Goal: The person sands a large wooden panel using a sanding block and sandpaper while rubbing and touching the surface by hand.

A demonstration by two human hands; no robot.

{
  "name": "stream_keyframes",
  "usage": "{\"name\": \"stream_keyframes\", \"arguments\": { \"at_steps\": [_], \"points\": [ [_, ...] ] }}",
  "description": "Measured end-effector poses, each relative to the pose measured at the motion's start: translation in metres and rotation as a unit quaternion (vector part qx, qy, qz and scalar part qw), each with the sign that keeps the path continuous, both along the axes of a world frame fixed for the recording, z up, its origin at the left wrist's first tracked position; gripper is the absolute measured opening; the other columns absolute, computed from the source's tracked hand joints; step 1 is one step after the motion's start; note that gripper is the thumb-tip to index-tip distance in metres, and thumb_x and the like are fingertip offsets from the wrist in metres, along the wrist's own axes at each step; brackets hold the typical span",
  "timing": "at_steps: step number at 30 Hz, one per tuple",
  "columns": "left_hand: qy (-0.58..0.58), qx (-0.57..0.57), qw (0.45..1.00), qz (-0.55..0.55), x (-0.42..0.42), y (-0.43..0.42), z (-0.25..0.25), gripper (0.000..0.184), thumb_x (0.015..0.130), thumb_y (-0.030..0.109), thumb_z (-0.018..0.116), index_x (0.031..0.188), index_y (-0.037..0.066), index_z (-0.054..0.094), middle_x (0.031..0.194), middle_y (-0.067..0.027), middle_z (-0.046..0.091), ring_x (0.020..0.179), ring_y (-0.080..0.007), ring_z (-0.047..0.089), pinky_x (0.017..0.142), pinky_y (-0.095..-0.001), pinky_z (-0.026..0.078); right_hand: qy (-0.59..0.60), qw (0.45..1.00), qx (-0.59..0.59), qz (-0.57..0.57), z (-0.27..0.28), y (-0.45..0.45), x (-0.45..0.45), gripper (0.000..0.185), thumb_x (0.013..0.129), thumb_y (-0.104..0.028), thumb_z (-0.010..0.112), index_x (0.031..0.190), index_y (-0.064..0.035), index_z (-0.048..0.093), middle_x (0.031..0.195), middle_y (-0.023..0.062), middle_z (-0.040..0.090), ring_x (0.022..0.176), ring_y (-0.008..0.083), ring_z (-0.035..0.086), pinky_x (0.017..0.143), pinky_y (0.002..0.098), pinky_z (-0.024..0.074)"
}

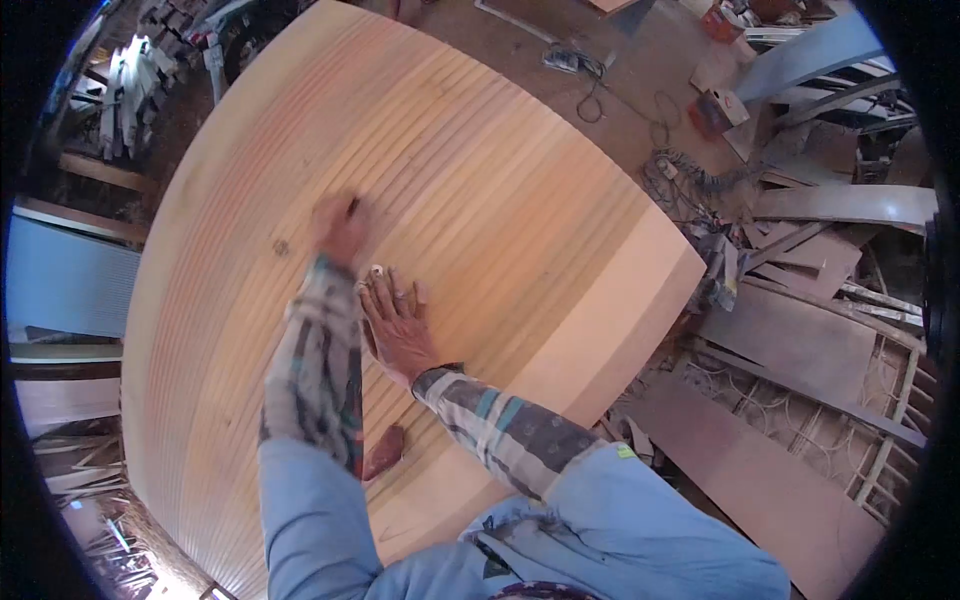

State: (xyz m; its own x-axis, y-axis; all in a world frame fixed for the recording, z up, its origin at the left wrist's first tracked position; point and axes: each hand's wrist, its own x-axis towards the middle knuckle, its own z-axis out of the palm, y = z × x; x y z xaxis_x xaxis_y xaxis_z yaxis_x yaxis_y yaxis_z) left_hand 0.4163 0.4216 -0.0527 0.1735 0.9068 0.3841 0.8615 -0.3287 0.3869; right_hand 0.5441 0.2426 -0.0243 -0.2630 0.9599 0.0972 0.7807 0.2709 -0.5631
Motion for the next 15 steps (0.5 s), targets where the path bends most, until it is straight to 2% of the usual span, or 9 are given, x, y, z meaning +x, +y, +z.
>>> {"name": "stream_keyframes", "arguments": {
  "at_steps": [3,5,7,9,10,11,12,14,15],
  "points": [
    [0.121,-0.063,0.99,0.023,-0.101,-0.105,0.039,0.015,0.086,0.02,0.067,0.088,0.006,0.066,0.082,-0.0155,0.067,0.082,-0.0345,0.063,0.072,-0.0462,0.048,-0.002,0.999,0.041,-0.019,-0.013,-0.003,-0.004,0.055,0.093,-0.031,0.054,0.142,-0.0086,0.044,0.156,0.0147,0.031,0.145,0.035,0.026,0.114,0.0601,0.0171],
    [0.054,-0.245,0.943,0.22,-0.135,-0.189,0.085,0.016,0.09,0.019,0.067,0.092,0.004,0.065,0.086,-0.0147,0.068,0.082,-0.0287,0.066,0.072,-0.0409,0.05,-0.013,0.998,0.058,-0.024,-0.012,-0.003,-0.007,0.055,0.092,-0.032,0.057,0.141,-0.0109,0.046,0.156,0.0145,0.031,0.144,0.0336,0.028,0.114,0.0601,0.0188],
    [-0.121,-0.118,0.934,0.315,-0.141,-0.271,0.112,0.019,0.091,0.017,0.067,0.102,0.002,0.065,0.092,-0.0132,0.069,0.084,-0.0215,0.067,0.074,-0.0358,0.052,0.009,0.999,0.052,-0.01,-0.009,-0.008,-0.006,0.054,0.093,-0.035,0.056,0.14,-0.0112,0.047,0.156,0.0139,0.032,0.144,0.0323,0.027,0.114,0.0602,0.018],
    [-0.174,-0.105,0.912,0.357,-0.113,-0.335,0.158,0.026,0.089,0.01,0.068,0.112,-0.002,0.062,0.098,-0.0115,0.068,0.09,-0.0178,0.066,0.081,-0.0325,0.052,0.042,0.997,0.065,0.018,-0.007,-0.008,0.001,0.053,0.094,-0.037,0.054,0.139,-0.0105,0.048,0.155,0.0132,0.033,0.145,0.0316,0.025,0.115,0.0603,0.0167],
    [-0.357,-0.093,0.869,0.33,-0.1,-0.362,0.164,0.026,0.088,0.008,0.069,0.112,-0.002,0.062,0.099,-0.0105,0.068,0.093,-0.0168,0.065,0.082,-0.0307,0.052,0.061,0.995,0.082,0.013,-0.008,-0.011,0.005,0.054,0.094,-0.037,0.056,0.14,-0.0102,0.047,0.152,0.0137,0.038,0.143,0.0324,0.031,0.114,0.0574,0.0217],
    [-0.303,-0.075,0.882,0.353,-0.086,-0.384,0.173,0.027,0.088,0.005,0.069,0.114,-0.001,0.062,0.1,-0.0088,0.068,0.094,-0.0166,0.066,0.081,-0.0303,0.054,0.077,0.992,0.096,0.009,-0.004,-0.014,0.007,0.055,0.094,-0.037,0.058,0.141,-0.0098,0.046,0.149,0.0141,0.043,0.14,0.0331,0.036,0.113,0.0544,0.0268],
    [-0.402,-0.084,0.839,0.356,-0.081,-0.403,0.17,0.028,0.088,0.007,0.069,0.114,-0.001,0.062,0.099,-0.0086,0.068,0.094,-0.0169,0.066,0.08,-0.0305,0.055,0.084,0.99,0.107,0.028,0.011,-0.022,0.008,0.055,0.094,-0.037,0.058,0.141,-0.0098,0.046,0.149,0.0141,0.043,0.14,0.0331,0.036,0.113,0.0544,0.0268],
    [-0.549,-0.07,0.747,0.369,-0.051,-0.432,0.17,0.029,0.089,0.012,0.069,0.114,-0.002,0.062,0.099,-0.0088,0.068,0.094,-0.0175,0.066,0.081,-0.0306,0.055,0.325,0.93,-0.12,0.123,0.043,-0.051,0.013,0.058,0.093,-0.035,0.064,0.141,-0.0077,0.046,0.136,0.0155,0.056,0.126,0.0318,0.054,0.105,0.042,0.0421],
    [-0.597,-0.047,0.704,0.382,-0.028,-0.432,0.184,0.029,0.09,0.015,0.069,0.113,-0.002,0.062,0.099,-0.0091,0.068,0.094,-0.0179,0.066,0.082,-0.0306,0.055,0.318,0.928,-0.125,0.148,0.063,-0.072,0.014,0.058,0.093,-0.035,0.064,0.141,-0.0077,0.046,0.136,0.0155,0.056,0.126,0.0318,0.054,0.105,0.042,0.0421]
  ]
}}
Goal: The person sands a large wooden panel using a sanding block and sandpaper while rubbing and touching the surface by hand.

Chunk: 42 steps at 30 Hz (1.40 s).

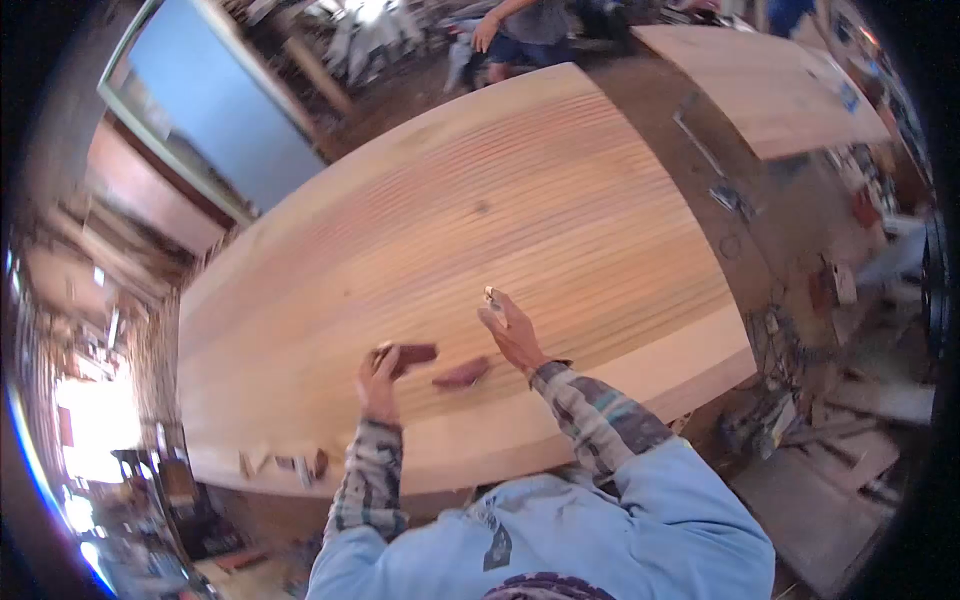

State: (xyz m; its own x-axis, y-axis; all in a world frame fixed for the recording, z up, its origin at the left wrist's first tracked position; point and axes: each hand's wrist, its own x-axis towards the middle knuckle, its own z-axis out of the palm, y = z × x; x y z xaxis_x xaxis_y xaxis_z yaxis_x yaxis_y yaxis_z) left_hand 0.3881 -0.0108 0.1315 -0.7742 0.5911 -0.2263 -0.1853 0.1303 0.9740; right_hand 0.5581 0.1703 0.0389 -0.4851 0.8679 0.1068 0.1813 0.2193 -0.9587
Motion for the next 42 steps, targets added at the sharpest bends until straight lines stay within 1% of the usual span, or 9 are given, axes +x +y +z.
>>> {"name": "stream_keyframes", "arguments": {
  "at_steps": [5,15,18,25,28,30,35,38,42],
  "points": [
    [-0.085,0.091,0.992,0.007,0.048,-0.021,0.012,0.029,0.092,0.021,0.068,0.111,0.0,0.064,0.099,-0.0085,0.069,0.091,-0.0167,0.066,0.078,-0.0301,0.054,0.197,0.895,-0.342,0.206,0.073,-0.102,0.007,0.046,0.096,-0.028,0.064,0.135,-0.0056,0.053,0.126,0.0054,0.061,0.111,0.0162,0.06,0.091,0.0311,0.05],
    [-0.134,0.034,0.987,-0.08,0.066,-0.135,-0.04,0.027,0.092,0.028,0.069,0.106,0.005,0.069,0.096,-0.0026,0.071,0.083,-0.011,0.064,0.071,-0.0267,0.05,0.198,0.924,-0.265,0.193,0.061,-0.186,0.011,0.034,0.097,-0.015,0.059,0.127,-0.0005,0.061,0.118,0.0081,0.066,0.106,0.0161,0.063,0.087,0.0303,0.0517],
    [-0.06,0.001,0.993,-0.105,0.069,-0.156,-0.045,0.03,0.09,0.028,0.071,0.107,0.003,0.07,0.093,-0.0022,0.071,0.083,-0.0103,0.064,0.071,-0.0269,0.051,0.13,0.917,-0.324,0.193,0.072,-0.201,0.022,0.024,0.093,-0.014,0.063,0.112,-0.0001,0.069,0.099,0.0049,0.072,0.087,0.0125,0.066,0.078,0.0254,0.0512],
    [-0.036,-0.027,0.952,-0.303,0.06,-0.158,-0.07,0.03,0.093,0.026,0.067,0.113,0.004,0.069,0.09,-0.0042,0.073,0.083,-0.0111,0.067,0.075,-0.0277,0.051,0.046,0.964,-0.24,0.102,0.07,-0.213,0.027,0.027,0.089,-0.015,0.068,0.11,0.0026,0.068,0.102,0.0068,0.069,0.092,0.0133,0.065,0.08,0.0273,0.0513],
    [-0.127,-0.004,0.946,-0.299,0.071,-0.147,-0.063,0.031,0.096,0.03,0.062,0.112,0.005,0.07,0.09,-0.0028,0.073,0.081,-0.0095,0.066,0.072,-0.0253,0.048,0.14,0.936,-0.32,0.033,0.074,-0.213,0.04,0.025,0.091,-0.015,0.067,0.11,0.0016,0.066,0.102,0.0069,0.068,0.091,0.0134,0.063,0.08,0.0274,0.0511],
    [-0.137,0.002,0.936,-0.323,0.084,-0.14,-0.064,0.032,0.097,0.033,0.061,0.112,0.006,0.07,0.09,-0.0017,0.073,0.081,-0.0085,0.066,0.07,-0.0245,0.047,0.177,0.879,-0.425,0.122,0.068,-0.202,0.052,0.025,0.092,-0.015,0.066,0.111,0.0009,0.064,0.103,0.0074,0.068,0.091,0.0139,0.063,0.08,0.0274,0.0514],
    [-0.169,-0.061,0.908,-0.377,0.115,-0.106,-0.087,0.026,0.096,0.029,0.064,0.104,0.005,0.07,0.088,-0.0017,0.07,0.078,-0.0112,0.064,0.072,-0.0273,0.048,0.105,0.911,-0.385,0.1,0.052,-0.163,0.091,0.022,0.094,-0.016,0.063,0.11,-0.0003,0.065,0.098,0.006,0.069,0.088,0.0159,0.066,0.08,0.0297,0.0537],
    [0.189,-0.16,0.948,-0.202,0.108,-0.074,-0.123,0.038,0.085,0.029,0.077,0.112,0.004,0.066,0.093,-0.0056,0.07,0.085,-0.0199,0.065,0.08,-0.0334,0.051,0.134,0.921,-0.366,0.015,0.043,-0.126,0.141,0.021,0.094,-0.015,0.062,0.11,-0.0013,0.065,0.097,0.0062,0.069,0.088,0.0165,0.067,0.08,0.0308,0.055],
    [0.437,-0.166,0.882,-0.064,0.061,-0.036,-0.166,0.068,0.071,0.023,0.081,0.133,0.011,0.057,0.109,-0.0166,0.061,0.104,-0.0327,0.06,0.087,-0.0427,0.05,0.136,0.903,-0.405,-0.049,0.034,-0.079,0.238,0.023,0.093,-0.013,0.063,0.113,-0.0016,0.063,0.099,0.0067,0.069,0.089,0.0174,0.068,0.079,0.0315,0.0571]
  ]
}}
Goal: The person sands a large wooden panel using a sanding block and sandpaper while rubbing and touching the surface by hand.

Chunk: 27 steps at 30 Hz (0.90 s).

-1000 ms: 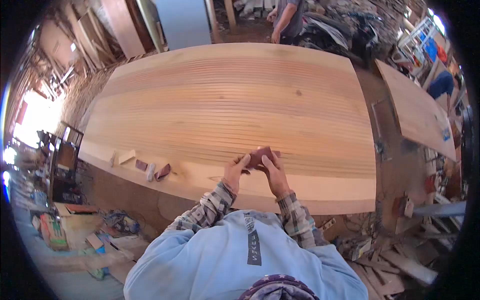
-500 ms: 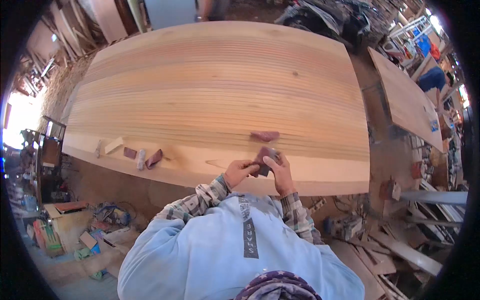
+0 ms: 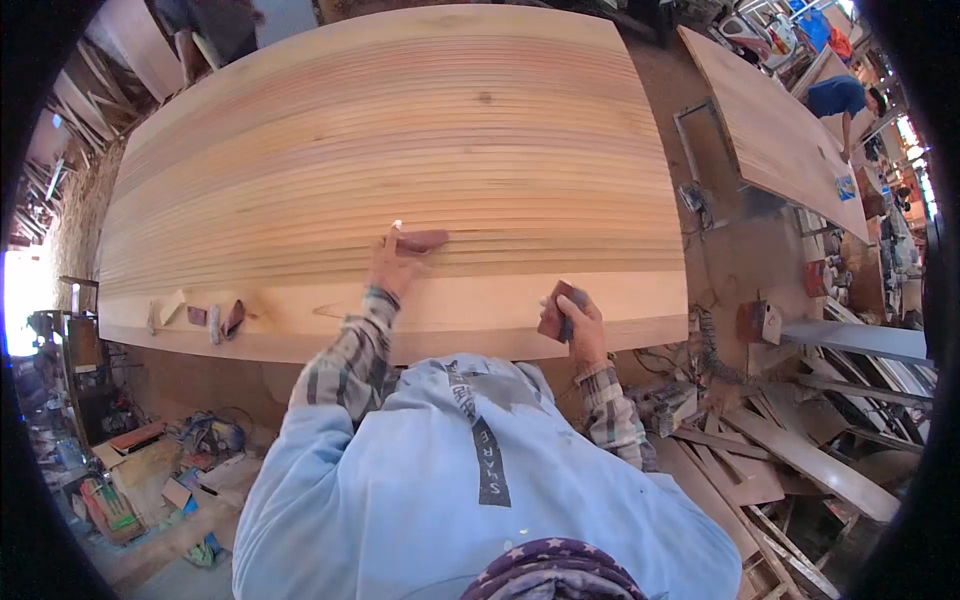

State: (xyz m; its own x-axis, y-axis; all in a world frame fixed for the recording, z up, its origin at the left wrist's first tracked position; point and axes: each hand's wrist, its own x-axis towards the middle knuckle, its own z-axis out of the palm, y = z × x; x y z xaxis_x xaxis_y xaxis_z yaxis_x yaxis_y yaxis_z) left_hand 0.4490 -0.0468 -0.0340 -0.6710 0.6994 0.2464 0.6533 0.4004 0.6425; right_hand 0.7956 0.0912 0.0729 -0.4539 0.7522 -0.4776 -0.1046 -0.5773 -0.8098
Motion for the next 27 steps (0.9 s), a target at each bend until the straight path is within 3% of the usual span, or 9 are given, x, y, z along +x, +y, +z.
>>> {"name": "stream_keyframes", "arguments": {
  "at_steps": [5,8,10,16,20,22,25,26,27],
  "points": [
    [-0.149,-0.128,0.98,-0.011,-0.052,0.062,-0.022,0.039,0.077,0.014,0.075,0.114,0.009,0.063,0.114,-0.0159,0.064,0.101,-0.0339,0.063,0.088,-0.0435,0.051,-0.085,0.996,-0.008,0.014,-0.031,0.024,0.079,0.026,0.09,-0.014,0.067,0.112,-0.0009,0.064,0.101,0.0067,0.068,0.089,0.0151,0.065,0.077,0.0301,0.0546],
    [-0.121,0.122,0.985,0.006,-0.059,0.146,0.021,0.065,0.08,0.008,0.072,0.14,0.008,0.047,0.104,-0.013,0.067,0.088,-0.0264,0.061,0.082,-0.0371,0.051,-0.121,0.987,0.105,0.004,-0.014,0.052,0.075,0.026,0.088,-0.013,0.068,0.111,0.0003,0.065,0.101,0.0054,0.069,0.089,0.0148,0.063,0.077,0.0289,0.0514],
    [-0.09,0.115,0.989,-0.012,-0.049,0.182,0.063,0.083,0.081,0.007,0.071,0.153,0.008,0.029,0.104,-0.0113,0.065,0.081,-0.0208,0.059,0.079,-0.0323,0.051,-0.203,0.954,0.222,0.016,0.007,0.086,0.064,0.025,0.088,-0.014,0.067,0.109,-0.0017,0.068,0.1,0.0068,0.069,0.089,0.0142,0.062,0.079,0.0279,0.0488],
    [-0.126,0.005,0.989,-0.08,0.0,0.107,0.102,0.082,0.086,0.015,0.069,0.155,0.017,0.027,0.12,-0.0171,0.065,0.096,-0.0219,0.064,0.085,-0.0345,0.052,-0.411,0.616,0.667,0.079,-0.043,0.244,0.088,0.016,0.082,-0.007,0.068,0.097,-0.0103,0.072,0.092,0.0082,0.066,0.089,0.0291,0.06,0.084,0.041,0.047],
    [-0.185,-0.046,0.98,0.054,0.028,-0.072,0.084,0.076,0.086,0.01,0.067,0.154,0.014,0.032,0.127,-0.0095,0.059,0.112,-0.0191,0.056,0.099,-0.0375,0.046,-0.357,0.687,0.607,0.179,-0.083,0.26,0.108,0.015,0.082,-0.013,0.067,0.096,-0.0145,0.073,0.094,0.0051,0.067,0.097,0.0262,0.061,0.088,0.0434,0.0465],
    [-0.209,-0.183,0.939,0.2,0.036,-0.154,0.074,0.071,0.086,0.014,0.068,0.151,0.013,0.038,0.119,-0.0133,0.063,0.108,-0.0236,0.059,0.097,-0.0369,0.047,-0.262,0.588,0.736,0.211,-0.09,0.23,0.064,0.013,0.082,-0.013,0.068,0.094,-0.0108,0.073,0.086,0.0068,0.065,0.089,0.0287,0.06,0.08,0.0439,0.048],
    [-0.186,-0.218,0.93,0.231,0.042,-0.177,0.061,0.069,0.087,0.018,0.069,0.149,0.011,0.04,0.12,-0.0179,0.063,0.11,-0.0282,0.06,0.098,-0.0384,0.046,-0.172,0.628,0.706,0.278,-0.129,0.17,-0.043,0.014,0.082,-0.015,0.066,0.095,-0.0126,0.07,0.09,0.0073,0.065,0.089,0.0283,0.06,0.082,0.0414,0.0485],
    [-0.179,-0.189,0.943,0.208,0.042,-0.174,0.056,0.069,0.087,0.021,0.07,0.148,0.009,0.041,0.123,-0.0206,0.062,0.114,-0.0312,0.059,0.099,-0.04,0.046,-0.039,0.806,0.52,0.279,-0.145,0.146,-0.079,0.014,0.083,-0.016,0.064,0.095,-0.013,0.07,0.091,0.0073,0.065,0.09,0.0283,0.06,0.083,0.0409,0.0487],
    [-0.183,-0.191,0.94,0.213,0.04,-0.163,0.054,0.069,0.087,0.021,0.07,0.148,0.009,0.041,0.123,-0.0206,0.062,0.114,-0.0312,0.059,0.099,-0.04,0.046,0.026,0.87,0.405,0.28,-0.147,0.139,-0.086,0.014,0.083,-0.016,0.063,0.095,-0.0132,0.07,0.092,0.0072,0.065,0.09,0.0283,0.06,0.083,0.0406,0.0488]
  ]
}}
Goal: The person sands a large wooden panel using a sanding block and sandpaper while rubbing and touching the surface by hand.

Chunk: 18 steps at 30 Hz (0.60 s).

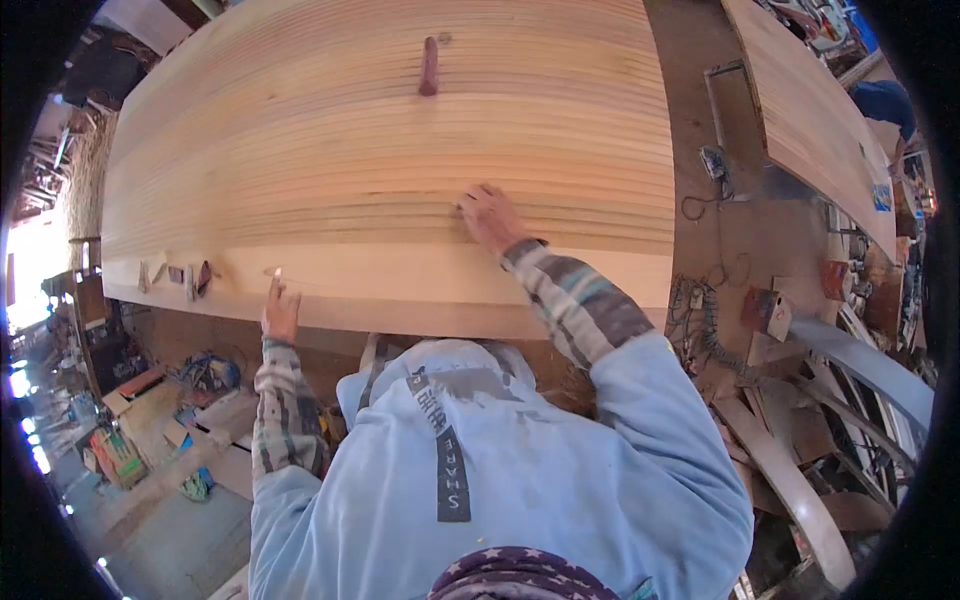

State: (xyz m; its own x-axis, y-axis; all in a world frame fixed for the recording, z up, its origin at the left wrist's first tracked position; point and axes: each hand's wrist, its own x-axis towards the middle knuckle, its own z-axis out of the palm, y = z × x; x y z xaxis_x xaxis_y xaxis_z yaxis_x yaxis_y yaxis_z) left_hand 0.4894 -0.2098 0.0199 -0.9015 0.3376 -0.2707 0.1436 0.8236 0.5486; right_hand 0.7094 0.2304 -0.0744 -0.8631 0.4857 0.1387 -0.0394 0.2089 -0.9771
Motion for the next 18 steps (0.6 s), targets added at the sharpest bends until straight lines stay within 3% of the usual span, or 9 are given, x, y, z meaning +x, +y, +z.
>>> {"name": "stream_keyframes", "arguments": {
  "at_steps": [1,2,3,5,6,7,11,14,18],
  "points": [
    [0.038,-0.04,0.998,-0.03,-0.002,0.016,0.0,0.074,0.085,0.025,0.073,0.149,0.009,0.04,0.128,-0.0218,0.059,0.12,-0.034,0.055,0.102,-0.0424,0.044,0.026,0.989,-0.144,-0.001,-0.001,-0.007,-0.007,0.013,0.084,-0.016,0.062,0.095,-0.0134,0.069,0.092,0.0072,0.065,0.091,0.0283,0.06,0.083,0.0404,0.0489],
    [0.078,-0.076,0.992,-0.062,-0.005,0.026,-0.003,0.079,0.082,0.029,0.077,0.149,0.009,0.039,0.133,-0.023,0.057,0.127,-0.0367,0.052,0.105,-0.0447,0.042,-0.061,0.988,0.141,0.016,0.018,0.0,-0.003,0.014,0.085,-0.02,0.06,0.092,-0.0121,0.069,0.091,0.0085,0.065,0.095,0.0295,0.061,0.089,0.0408,0.0477],
    [0.073,-0.073,0.993,-0.062,-0.005,0.028,-0.008,0.079,0.082,0.029,0.077,0.149,0.009,0.039,0.133,-0.023,0.057,0.127,-0.0367,0.052,0.105,-0.0447,0.042,-0.142,0.898,0.415,0.032,0.029,0.008,0.004,0.017,0.086,-0.024,0.058,0.089,-0.0109,0.069,0.09,0.0099,0.066,0.1,0.0307,0.062,0.095,0.0412,0.0465],
    [0.078,-0.075,0.992,-0.064,-0.005,0.032,-0.016,0.087,0.078,0.036,0.079,0.149,0.007,0.037,0.143,-0.0247,0.047,0.136,-0.0383,0.042,0.113,-0.0442,0.035,-0.22,0.911,0.347,0.03,0.018,0.06,0.073,0.017,0.085,-0.019,0.06,0.098,-0.014,0.07,0.096,0.0075,0.066,0.097,0.0276,0.061,0.088,0.0404,0.0487],
    [0.077,-0.072,0.993,-0.063,-0.004,0.023,-0.03,0.087,0.078,0.036,0.079,0.149,0.007,0.037,0.143,-0.0247,0.047,0.136,-0.0383,0.042,0.113,-0.0442,0.035,-0.329,0.809,0.487,0.026,0.03,0.09,0.109,0.019,0.085,-0.018,0.061,0.101,-0.0148,0.07,0.096,0.0079,0.066,0.099,0.0281,0.061,0.091,0.0408,0.0477],
    [0.095,-0.095,0.987,-0.084,-0.003,0.006,-0.055,0.087,0.079,0.034,0.078,0.149,0.005,0.036,0.147,-0.0241,0.043,0.138,-0.0379,0.038,0.114,-0.0439,0.033,-0.188,0.829,0.526,-0.009,0.022,0.126,0.159,0.018,0.086,-0.017,0.061,0.101,-0.0137,0.071,0.095,0.0089,0.066,0.098,0.0291,0.06,0.091,0.0411,0.0473],
    [0.109,-0.12,0.98,-0.116,0.009,-0.002,-0.056,0.095,0.073,0.034,0.081,0.148,0.002,0.034,0.153,-0.023,0.034,0.143,-0.0377,0.031,0.118,-0.0428,0.029,-0.299,0.864,0.395,-0.09,0.069,0.151,0.192,0.015,0.089,-0.023,0.062,0.094,-0.0126,0.071,0.094,0.0063,0.066,0.096,0.0281,0.06,0.092,0.043,0.0459],
    [0.08,-0.096,0.987,-0.104,0.007,0.005,-0.046,0.096,0.071,0.034,0.083,0.147,0.0,0.036,0.151,-0.0234,0.036,0.143,-0.0384,0.031,0.118,-0.0448,0.028,-0.139,0.846,0.513,0.049,0.009,0.096,0.103,0.023,0.081,-0.016,0.061,0.101,-0.0201,0.072,0.09,0.003,0.067,0.096,0.0255,0.061,0.094,0.0439,0.0472],
    [0.041,-0.114,0.988,-0.093,0.012,0.021,-0.023,0.093,0.071,0.038,0.081,0.145,0.0,0.038,0.15,-0.0234,0.038,0.142,-0.0392,0.031,0.118,-0.0489,0.026,-0.066,0.916,0.391,0.062,0.015,-0.04,-0.078,0.011,0.083,-0.02,0.061,0.088,-0.011,0.066,0.086,0.0086,0.065,0.091,0.0285,0.06,0.085,0.0425,0.047]
  ]
}}
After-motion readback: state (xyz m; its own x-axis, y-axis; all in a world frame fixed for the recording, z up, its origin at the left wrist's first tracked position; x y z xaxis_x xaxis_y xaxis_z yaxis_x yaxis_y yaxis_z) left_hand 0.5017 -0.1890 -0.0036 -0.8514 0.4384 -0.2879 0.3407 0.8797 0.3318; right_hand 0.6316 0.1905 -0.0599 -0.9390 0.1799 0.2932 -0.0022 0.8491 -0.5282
